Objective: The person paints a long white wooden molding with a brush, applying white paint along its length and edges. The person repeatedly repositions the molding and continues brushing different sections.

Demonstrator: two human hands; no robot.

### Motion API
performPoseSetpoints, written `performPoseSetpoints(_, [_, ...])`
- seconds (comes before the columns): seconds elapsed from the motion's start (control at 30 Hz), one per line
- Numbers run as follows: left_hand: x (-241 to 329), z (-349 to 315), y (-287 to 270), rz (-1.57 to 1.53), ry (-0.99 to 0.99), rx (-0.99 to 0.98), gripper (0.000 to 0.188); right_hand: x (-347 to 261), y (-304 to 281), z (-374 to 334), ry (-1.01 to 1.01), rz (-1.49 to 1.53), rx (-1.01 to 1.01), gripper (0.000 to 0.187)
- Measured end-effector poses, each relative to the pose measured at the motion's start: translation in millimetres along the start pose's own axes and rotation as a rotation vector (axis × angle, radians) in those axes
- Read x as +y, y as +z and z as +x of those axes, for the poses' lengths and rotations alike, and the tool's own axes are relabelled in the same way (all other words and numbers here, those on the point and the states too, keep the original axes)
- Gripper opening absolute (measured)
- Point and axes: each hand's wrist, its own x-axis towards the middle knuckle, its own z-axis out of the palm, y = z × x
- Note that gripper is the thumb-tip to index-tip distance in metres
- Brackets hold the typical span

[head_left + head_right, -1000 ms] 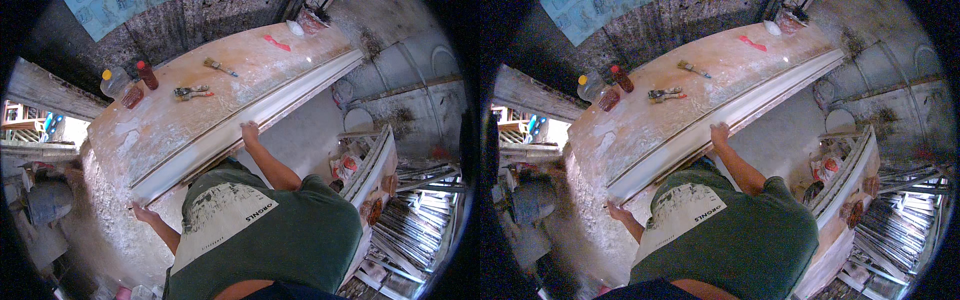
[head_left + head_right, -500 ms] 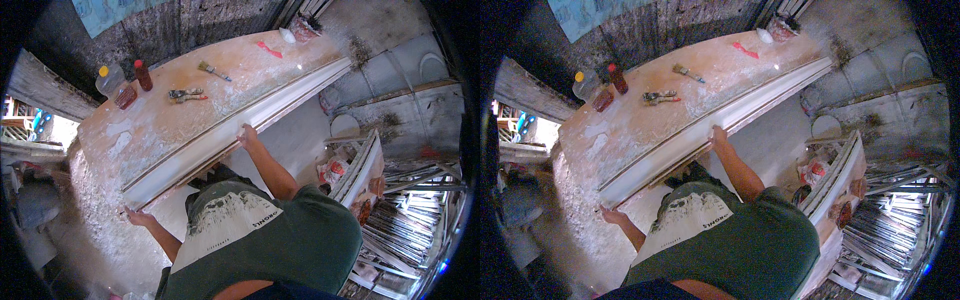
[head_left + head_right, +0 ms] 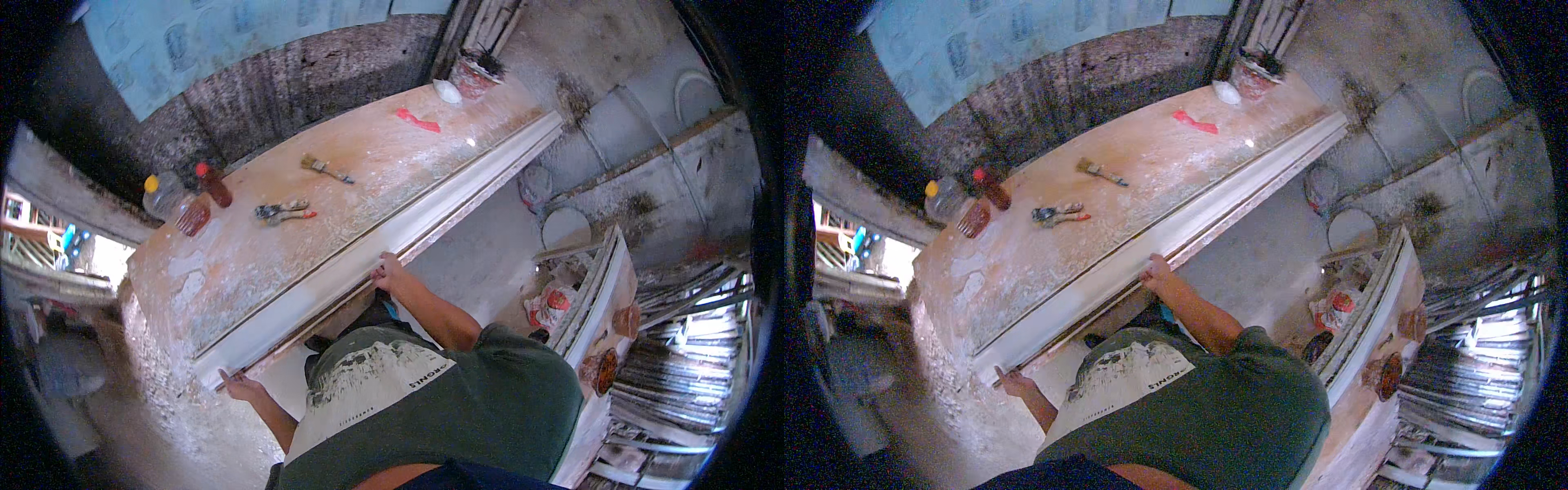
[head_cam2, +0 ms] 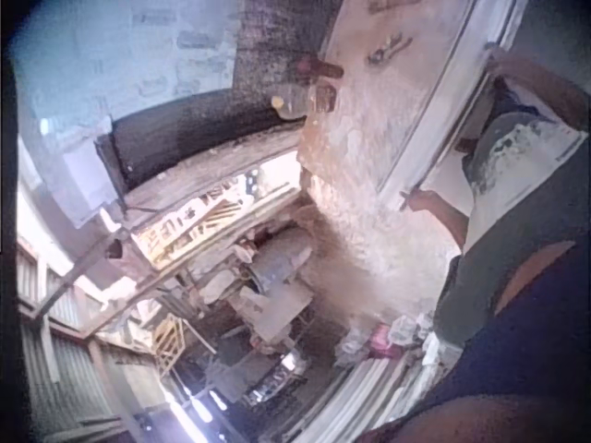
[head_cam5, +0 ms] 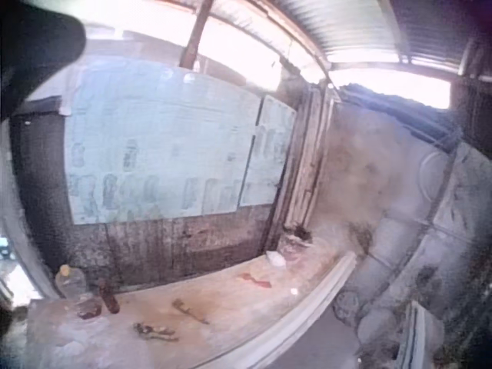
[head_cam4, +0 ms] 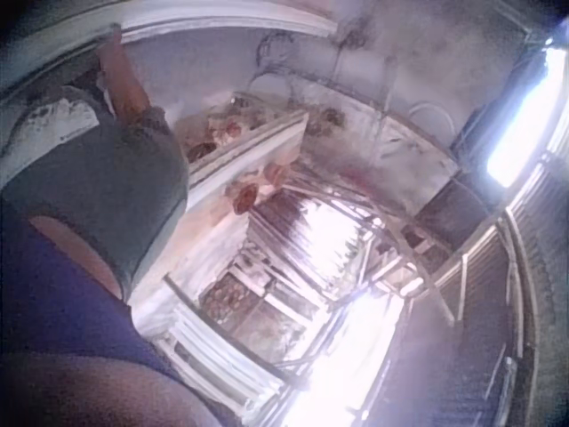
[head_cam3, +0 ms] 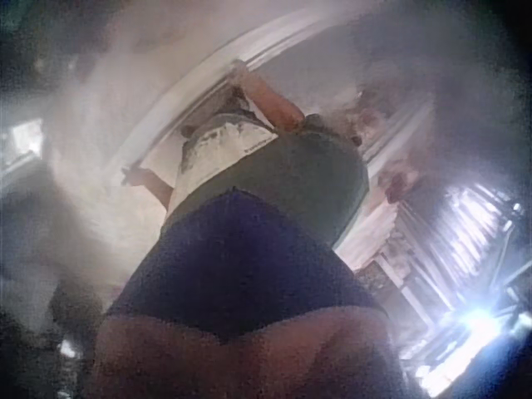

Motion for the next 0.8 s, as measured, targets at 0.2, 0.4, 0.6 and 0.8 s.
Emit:
performPoseSetpoints(0.2, [16,-149,129,-0.198,-0.281,-0.013,0.037,-11,2,-1,0.105,-0.034,-0.224,0.02])
performPoseSetpoints(0.4, [-7,-205,215,-0.186,-0.398,-0.374,0.041,-40,17,-6,0.332,-0.294,-0.417,0.035])
performPoseSetpoints(0.6, [-24,-211,258,-0.046,-0.336,-0.135,0.039,-100,-9,-13,0.375,-0.493,-0.716,0.047])
performPoseSetpoints(0.8, [-71,-167,248,-0.095,-0.361,-0.184,0.042,-252,-91,23,-0.117,-0.767,-0.519,0.046])
